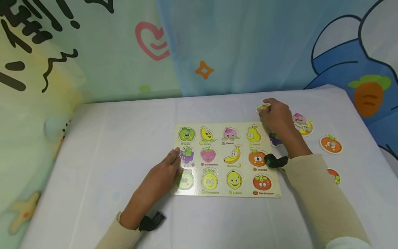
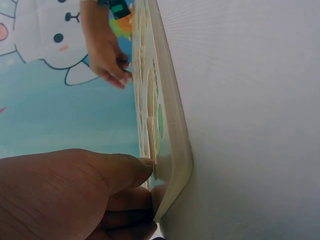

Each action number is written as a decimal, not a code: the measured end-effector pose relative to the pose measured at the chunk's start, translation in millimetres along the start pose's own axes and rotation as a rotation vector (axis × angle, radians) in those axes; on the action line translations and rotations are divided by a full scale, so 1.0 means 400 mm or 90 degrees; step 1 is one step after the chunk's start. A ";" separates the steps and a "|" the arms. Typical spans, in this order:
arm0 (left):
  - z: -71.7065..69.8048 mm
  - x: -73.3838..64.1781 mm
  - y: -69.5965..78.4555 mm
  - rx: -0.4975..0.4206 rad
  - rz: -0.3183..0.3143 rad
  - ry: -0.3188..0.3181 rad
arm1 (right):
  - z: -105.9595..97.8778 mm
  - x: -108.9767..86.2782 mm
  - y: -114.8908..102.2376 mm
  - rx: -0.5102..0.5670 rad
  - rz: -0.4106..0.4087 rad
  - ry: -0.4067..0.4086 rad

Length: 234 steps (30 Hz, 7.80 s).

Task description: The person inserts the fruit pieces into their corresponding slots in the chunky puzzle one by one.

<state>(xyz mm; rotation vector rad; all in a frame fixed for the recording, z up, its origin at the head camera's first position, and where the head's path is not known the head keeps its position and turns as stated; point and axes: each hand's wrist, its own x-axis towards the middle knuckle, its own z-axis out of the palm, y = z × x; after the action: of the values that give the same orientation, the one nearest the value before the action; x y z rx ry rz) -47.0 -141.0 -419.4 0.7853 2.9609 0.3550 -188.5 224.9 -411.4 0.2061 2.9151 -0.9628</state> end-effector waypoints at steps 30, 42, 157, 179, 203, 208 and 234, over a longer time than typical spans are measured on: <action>0.003 0.002 -0.004 -0.007 -0.007 -0.006 | 0.020 0.032 0.019 -0.008 0.037 0.017; -0.003 0.002 0.001 -0.013 -0.015 -0.010 | 0.019 0.027 -0.001 -0.019 -0.002 0.015; -0.002 0.006 0.006 0.007 -0.016 -0.016 | 0.239 -0.131 -0.257 0.062 -0.167 -0.125; -0.002 0.001 0.007 0.012 -0.015 -0.018 | 0.242 -0.135 -0.261 0.071 -0.166 -0.119; -0.013 0.009 0.002 0.011 -0.008 -0.020 | 0.241 -0.127 -0.262 0.054 -0.192 -0.106; -0.013 0.008 0.001 0.001 -0.011 -0.023 | 0.238 -0.125 -0.261 0.044 -0.192 -0.134; -0.003 0.005 0.000 -0.001 -0.001 -0.006 | 0.167 -0.113 -0.197 0.086 -0.181 -0.201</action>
<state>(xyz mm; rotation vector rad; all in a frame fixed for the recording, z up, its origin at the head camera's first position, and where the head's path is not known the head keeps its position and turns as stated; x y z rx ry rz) -48.9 -140.1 -418.3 0.7826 2.9518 0.3521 -154.2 117.6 -414.1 -0.3333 2.6337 -1.1125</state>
